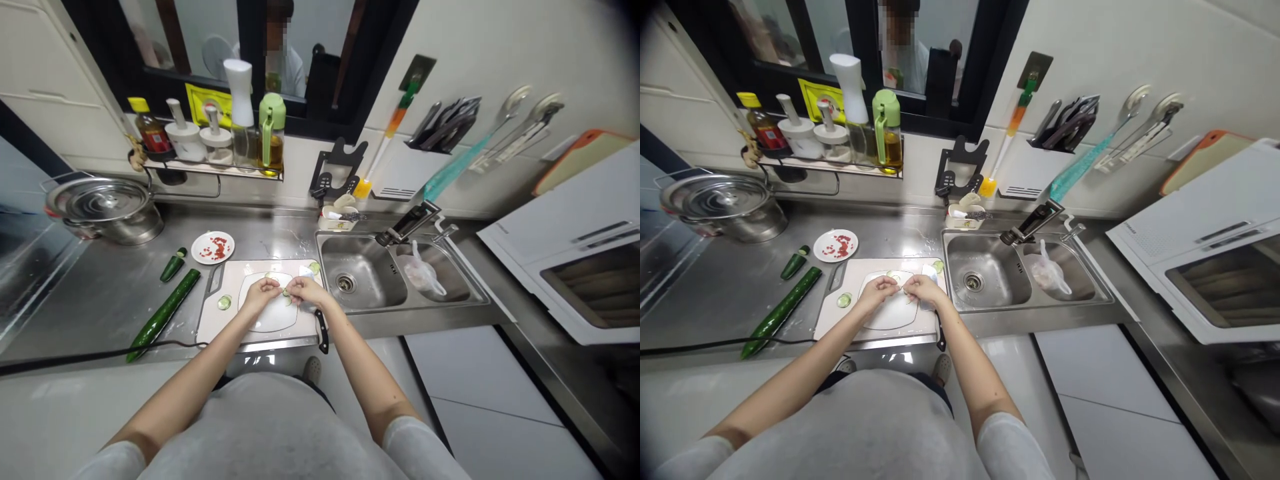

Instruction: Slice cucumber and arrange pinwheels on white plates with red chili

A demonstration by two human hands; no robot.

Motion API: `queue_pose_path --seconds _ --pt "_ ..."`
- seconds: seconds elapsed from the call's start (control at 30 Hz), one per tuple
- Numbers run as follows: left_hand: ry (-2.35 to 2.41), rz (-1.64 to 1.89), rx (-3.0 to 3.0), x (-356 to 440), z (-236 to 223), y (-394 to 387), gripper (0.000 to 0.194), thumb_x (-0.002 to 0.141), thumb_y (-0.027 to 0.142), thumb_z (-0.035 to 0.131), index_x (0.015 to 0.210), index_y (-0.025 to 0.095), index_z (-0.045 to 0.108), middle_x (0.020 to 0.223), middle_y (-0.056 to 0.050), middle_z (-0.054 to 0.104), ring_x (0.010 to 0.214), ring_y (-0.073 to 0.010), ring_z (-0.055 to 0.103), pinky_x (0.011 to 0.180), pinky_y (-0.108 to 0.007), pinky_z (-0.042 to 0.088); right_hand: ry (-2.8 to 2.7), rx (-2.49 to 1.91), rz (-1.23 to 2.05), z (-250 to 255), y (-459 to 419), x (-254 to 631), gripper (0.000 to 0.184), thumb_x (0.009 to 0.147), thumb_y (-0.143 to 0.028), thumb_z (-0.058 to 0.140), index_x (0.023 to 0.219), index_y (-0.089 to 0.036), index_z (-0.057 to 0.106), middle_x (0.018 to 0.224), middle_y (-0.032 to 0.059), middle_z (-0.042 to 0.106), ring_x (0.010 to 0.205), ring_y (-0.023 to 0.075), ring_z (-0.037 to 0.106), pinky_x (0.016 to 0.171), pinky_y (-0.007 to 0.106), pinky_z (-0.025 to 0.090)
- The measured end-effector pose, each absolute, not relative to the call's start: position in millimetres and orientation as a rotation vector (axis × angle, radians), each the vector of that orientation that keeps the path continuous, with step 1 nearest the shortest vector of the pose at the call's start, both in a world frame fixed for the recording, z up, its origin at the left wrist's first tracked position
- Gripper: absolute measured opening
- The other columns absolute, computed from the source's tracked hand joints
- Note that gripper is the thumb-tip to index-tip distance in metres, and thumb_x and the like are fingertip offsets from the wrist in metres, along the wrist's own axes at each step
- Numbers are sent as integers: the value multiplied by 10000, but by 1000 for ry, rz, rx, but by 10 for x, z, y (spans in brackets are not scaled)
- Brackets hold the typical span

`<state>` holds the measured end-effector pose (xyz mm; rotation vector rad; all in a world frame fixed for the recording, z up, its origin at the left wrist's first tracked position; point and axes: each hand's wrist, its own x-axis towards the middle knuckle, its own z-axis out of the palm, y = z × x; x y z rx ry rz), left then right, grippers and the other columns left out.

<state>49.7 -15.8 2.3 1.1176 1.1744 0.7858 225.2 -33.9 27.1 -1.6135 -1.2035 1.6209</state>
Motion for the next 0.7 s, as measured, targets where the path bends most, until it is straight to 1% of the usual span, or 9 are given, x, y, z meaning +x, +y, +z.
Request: queue_pose_path --seconds 0.07,0.13,0.23,0.3,0.47,0.7 --pt "1210 782 1204 536 -67 -144 280 602 365 734 761 158 631 617 10 614 612 -114 557 615 -228 427 -1304 -1701 1510 226 -342 2261 87 794 -218 616 743 -154 585 516 -48 545 477 77 483 506 188 386" --pt "1262 741 1287 565 -154 -140 239 622 348 711 752 165 630 619 14 616 611 -118 561 628 -233 431 -1454 -1800 1354 193 -355 2259 66 794 -178 583 739 -148 605 545 -38 562 525 83 488 546 192 378" --pt "1354 643 1404 597 -245 -146 170 655 309 684 753 177 640 636 22 627 614 -118 569 635 -232 421 -1649 -1923 1116 158 -378 2247 64 776 -140 573 756 -148 633 695 -2 642 650 100 530 619 196 383" --pt "1407 576 1478 615 -272 -149 137 672 285 673 763 186 650 656 24 639 627 -120 577 634 -229 409 -1725 -1986 1025 135 -384 2235 75 780 -140 571 790 -151 645 766 16 666 698 112 543 648 203 382" --pt "1488 445 1622 665 -256 -137 105 702 246 653 797 200 664 666 25 648 647 -129 585 617 -226 385 -1822 -2120 918 43 -366 2213 112 811 -176 582 894 -156 654 817 39 672 735 137 559 675 220 369" --pt "1537 335 1716 702 -224 -136 109 730 241 641 830 212 673 725 1 688 705 -155 615 631 -237 388 -1927 -2208 837 -55 -347 2209 113 855 -223 578 943 -183 636 898 56 672 824 159 584 686 226 346"
